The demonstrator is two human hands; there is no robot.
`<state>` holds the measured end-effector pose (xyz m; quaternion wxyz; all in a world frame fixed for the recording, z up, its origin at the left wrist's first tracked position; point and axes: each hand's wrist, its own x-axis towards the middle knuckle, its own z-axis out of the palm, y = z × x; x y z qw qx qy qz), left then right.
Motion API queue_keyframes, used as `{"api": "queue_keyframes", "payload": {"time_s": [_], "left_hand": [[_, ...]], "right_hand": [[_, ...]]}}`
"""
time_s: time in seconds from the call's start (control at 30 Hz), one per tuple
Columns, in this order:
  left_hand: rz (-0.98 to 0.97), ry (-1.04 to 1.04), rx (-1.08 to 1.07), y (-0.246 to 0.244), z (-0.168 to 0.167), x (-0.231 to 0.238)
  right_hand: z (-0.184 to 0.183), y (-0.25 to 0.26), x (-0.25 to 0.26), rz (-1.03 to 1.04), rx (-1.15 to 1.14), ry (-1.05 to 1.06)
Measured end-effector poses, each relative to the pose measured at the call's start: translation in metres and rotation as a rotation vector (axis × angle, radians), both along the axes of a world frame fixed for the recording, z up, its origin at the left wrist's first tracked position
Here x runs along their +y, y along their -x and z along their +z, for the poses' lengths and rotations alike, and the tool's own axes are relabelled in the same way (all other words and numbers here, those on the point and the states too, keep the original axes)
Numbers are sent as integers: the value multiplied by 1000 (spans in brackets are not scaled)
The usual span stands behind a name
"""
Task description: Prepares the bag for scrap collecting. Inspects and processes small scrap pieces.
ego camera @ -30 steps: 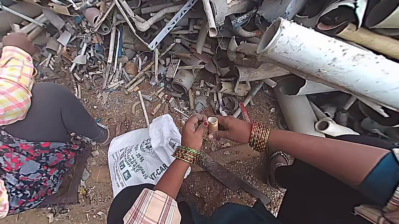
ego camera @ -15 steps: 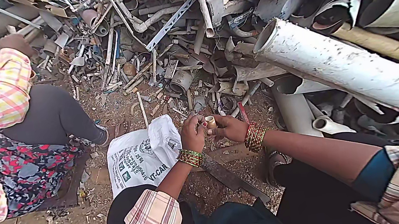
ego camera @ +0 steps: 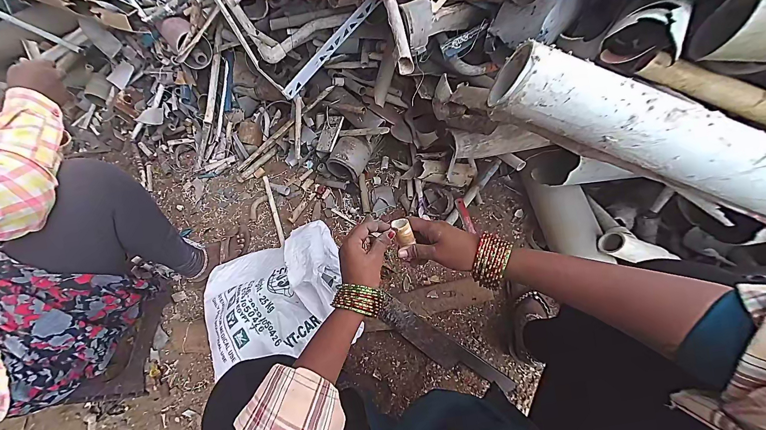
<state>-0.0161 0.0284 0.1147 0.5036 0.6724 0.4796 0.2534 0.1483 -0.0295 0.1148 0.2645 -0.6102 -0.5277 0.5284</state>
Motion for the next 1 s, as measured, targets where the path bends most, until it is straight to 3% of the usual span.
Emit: {"api": "queue_keyframes", "payload": {"time_s": [0.4, 0.7, 0.9, 1.0], "left_hand": [[-96, -86, -67, 1, -8, -1], [-184, -390, 71, 1, -10, -3], [-315, -441, 67, -1, -4, -18], [-263, -407, 85, 1, -1, -14]], "right_hand": [[0, 0, 1, 20, -120, 12], [0, 2, 2, 19, -193, 37], [8, -2, 6, -285, 46, 118], [11, -8, 6, -327, 89, 78]]}}
